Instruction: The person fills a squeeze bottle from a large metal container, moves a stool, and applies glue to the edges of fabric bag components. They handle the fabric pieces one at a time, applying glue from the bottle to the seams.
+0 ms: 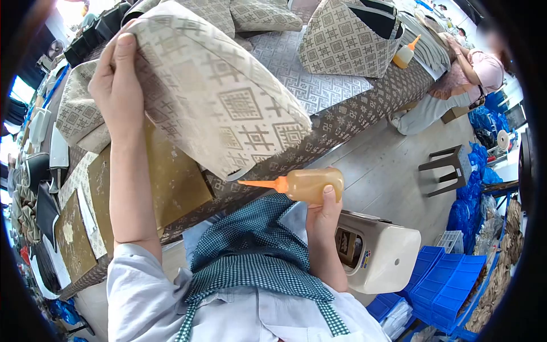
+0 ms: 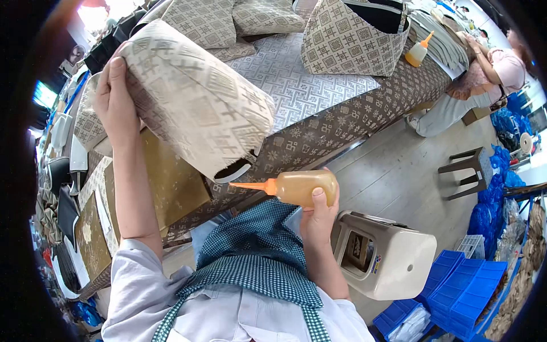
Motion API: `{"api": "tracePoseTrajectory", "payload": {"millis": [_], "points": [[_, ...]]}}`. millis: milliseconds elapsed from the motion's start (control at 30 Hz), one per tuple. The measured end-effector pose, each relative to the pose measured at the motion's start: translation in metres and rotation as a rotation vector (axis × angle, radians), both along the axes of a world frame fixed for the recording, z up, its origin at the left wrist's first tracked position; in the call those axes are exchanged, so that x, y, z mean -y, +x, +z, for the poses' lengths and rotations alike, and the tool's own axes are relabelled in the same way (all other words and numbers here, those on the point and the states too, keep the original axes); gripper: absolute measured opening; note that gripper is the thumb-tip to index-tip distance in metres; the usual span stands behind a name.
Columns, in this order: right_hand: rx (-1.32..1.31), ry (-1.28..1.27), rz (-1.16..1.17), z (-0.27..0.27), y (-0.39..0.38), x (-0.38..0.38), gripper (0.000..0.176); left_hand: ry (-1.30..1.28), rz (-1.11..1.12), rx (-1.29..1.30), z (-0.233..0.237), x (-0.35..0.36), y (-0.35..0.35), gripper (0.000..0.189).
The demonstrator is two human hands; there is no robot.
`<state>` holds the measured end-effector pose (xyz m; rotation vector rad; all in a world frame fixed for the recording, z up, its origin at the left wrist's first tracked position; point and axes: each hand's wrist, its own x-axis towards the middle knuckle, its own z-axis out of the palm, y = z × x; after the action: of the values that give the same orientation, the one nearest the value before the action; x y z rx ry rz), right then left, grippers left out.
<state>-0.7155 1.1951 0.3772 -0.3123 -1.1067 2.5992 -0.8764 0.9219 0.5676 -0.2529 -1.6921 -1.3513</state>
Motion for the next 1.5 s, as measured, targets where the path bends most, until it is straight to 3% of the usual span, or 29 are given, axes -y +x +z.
{"api": "tracePoseTrajectory", "payload": {"millis": [67, 133, 200, 300, 400, 433, 633, 767, 900, 1500], "points": [[-0.007, 0.000, -0.031, 0.006, -0.001, -0.011, 0.069, 0.074, 0.111, -0.061, 0.003, 0.017, -0.006, 0.031], [-0.039, 0.030, -0.104, 0.010, -0.002, -0.022, 0.073, 0.252, -0.054, -0.152, 0.004, 0.019, -0.004, 0.034], [-0.081, 0.051, -0.171, 0.017, -0.004, -0.029, 0.073, 0.284, -0.077, -0.194, -0.009, 0.017, 0.002, 0.037], [-0.105, 0.085, -0.234, 0.021, -0.010, -0.035, 0.071, 0.287, -0.031, 0.023, -0.063, 0.022, 0.013, 0.040], [-0.107, 0.159, -0.280, 0.021, -0.017, -0.042, 0.068, 0.336, -0.166, 0.172, -0.114, 0.060, 0.034, 0.038], [-0.105, 0.189, -0.283, 0.022, -0.020, -0.044, 0.068, 0.274, -0.096, 0.251, -0.115, 0.063, 0.044, 0.038], [-0.090, 0.322, -0.365, 0.016, -0.060, -0.036, 0.061, 0.314, -0.177, 0.382, -0.136, 0.101, 0.076, 0.042], [-0.105, 0.398, -0.389, 0.012, -0.086, -0.028, 0.059, 0.386, -0.111, 0.440, -0.133, 0.092, 0.078, 0.046], [-0.091, 0.461, -0.382, 0.011, -0.097, -0.023, 0.058, 0.273, -0.006, 0.596, -0.134, 0.096, 0.072, 0.048], [-0.005, 0.374, -0.164, 0.000, -0.095, 0.002, 0.055, 0.426, -0.155, 0.536, -0.152, 0.118, 0.064, 0.041]]}}
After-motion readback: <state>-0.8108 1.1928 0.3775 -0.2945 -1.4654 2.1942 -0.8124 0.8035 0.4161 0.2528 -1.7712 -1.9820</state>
